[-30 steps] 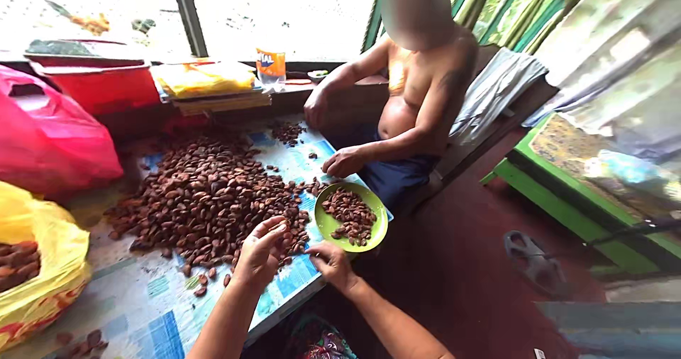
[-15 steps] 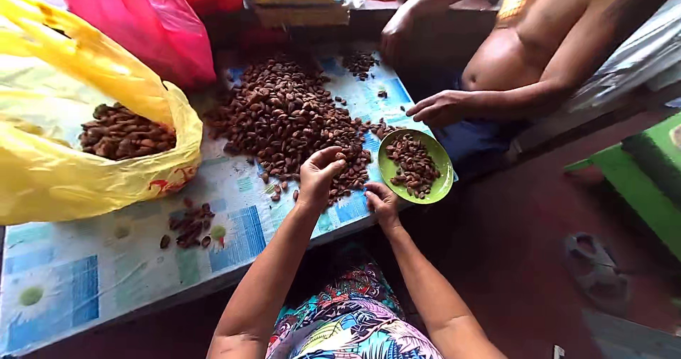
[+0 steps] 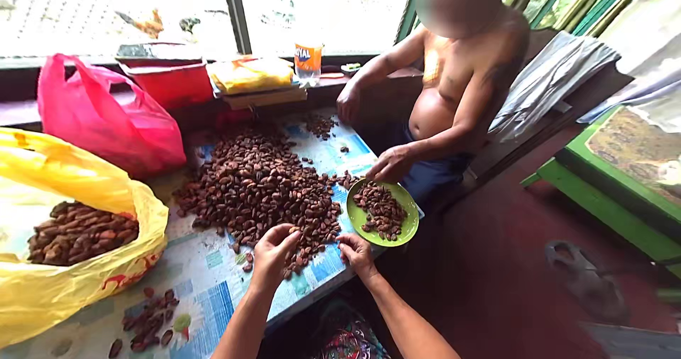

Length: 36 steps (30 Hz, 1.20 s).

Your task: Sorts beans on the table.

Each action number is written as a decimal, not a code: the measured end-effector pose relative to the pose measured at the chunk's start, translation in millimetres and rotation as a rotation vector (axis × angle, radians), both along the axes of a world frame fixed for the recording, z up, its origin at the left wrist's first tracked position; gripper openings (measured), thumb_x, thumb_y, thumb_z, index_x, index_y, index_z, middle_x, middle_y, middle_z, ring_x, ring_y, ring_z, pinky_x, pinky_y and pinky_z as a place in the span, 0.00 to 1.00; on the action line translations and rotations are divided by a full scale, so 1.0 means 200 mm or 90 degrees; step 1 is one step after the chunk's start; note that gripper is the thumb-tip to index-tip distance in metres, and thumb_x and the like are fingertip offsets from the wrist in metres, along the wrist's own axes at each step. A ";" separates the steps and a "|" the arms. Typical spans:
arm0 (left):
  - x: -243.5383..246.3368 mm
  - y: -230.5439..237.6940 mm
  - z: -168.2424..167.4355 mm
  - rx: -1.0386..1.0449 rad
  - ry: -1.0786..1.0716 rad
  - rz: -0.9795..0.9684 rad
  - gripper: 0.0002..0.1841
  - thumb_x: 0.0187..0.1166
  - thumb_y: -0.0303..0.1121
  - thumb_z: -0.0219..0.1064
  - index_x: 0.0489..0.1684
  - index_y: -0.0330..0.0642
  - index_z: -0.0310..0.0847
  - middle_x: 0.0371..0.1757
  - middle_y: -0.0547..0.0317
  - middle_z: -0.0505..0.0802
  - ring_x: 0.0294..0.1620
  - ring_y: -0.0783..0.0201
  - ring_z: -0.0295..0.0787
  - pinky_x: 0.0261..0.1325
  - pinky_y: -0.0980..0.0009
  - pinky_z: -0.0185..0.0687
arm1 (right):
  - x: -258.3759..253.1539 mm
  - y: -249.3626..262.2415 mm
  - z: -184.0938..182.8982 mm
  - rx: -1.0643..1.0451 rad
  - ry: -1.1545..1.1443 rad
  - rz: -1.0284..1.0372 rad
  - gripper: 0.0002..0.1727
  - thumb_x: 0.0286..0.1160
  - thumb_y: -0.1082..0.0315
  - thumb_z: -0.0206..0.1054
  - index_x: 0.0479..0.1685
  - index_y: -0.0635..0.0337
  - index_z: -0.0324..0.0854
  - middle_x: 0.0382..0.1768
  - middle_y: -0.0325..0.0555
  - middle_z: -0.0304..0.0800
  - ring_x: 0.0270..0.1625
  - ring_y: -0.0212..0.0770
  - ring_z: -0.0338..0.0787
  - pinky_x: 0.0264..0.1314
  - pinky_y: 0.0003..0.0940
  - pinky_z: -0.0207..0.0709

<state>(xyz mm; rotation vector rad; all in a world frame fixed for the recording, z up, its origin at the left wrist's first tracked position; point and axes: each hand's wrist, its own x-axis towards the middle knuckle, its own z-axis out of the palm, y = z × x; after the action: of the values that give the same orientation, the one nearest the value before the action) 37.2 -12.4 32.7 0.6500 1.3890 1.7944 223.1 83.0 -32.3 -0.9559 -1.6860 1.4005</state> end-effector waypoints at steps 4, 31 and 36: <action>-0.13 -0.20 -0.01 0.001 0.129 0.050 0.08 0.70 0.22 0.69 0.45 0.37 0.82 0.35 0.72 0.93 0.35 0.79 0.89 0.42 0.79 0.87 | 0.00 -0.01 0.05 -0.061 -0.024 0.005 0.14 0.77 0.81 0.59 0.55 0.79 0.83 0.36 0.50 0.89 0.25 0.25 0.83 0.30 0.21 0.81; -0.66 -0.93 -0.39 -0.411 0.640 0.453 0.17 0.82 0.32 0.64 0.50 0.21 0.88 0.60 0.19 0.88 0.68 0.22 0.81 0.75 0.33 0.67 | -0.02 0.02 0.08 -0.114 -0.090 0.005 0.12 0.81 0.80 0.58 0.56 0.75 0.83 0.37 0.50 0.90 0.26 0.28 0.86 0.33 0.24 0.82; -0.65 -0.93 -0.39 -0.405 0.666 0.451 0.15 0.82 0.30 0.63 0.50 0.22 0.87 0.58 0.21 0.89 0.66 0.22 0.82 0.73 0.34 0.69 | -0.03 0.02 0.08 -0.115 -0.092 0.001 0.12 0.80 0.80 0.58 0.55 0.75 0.83 0.35 0.48 0.90 0.25 0.27 0.85 0.30 0.22 0.81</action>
<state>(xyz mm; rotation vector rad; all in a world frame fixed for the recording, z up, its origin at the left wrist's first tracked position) -93.4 -199.4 -44.5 0.8324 3.0291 1.2897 217.0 86.6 -16.3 -1.1807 -1.6850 1.5361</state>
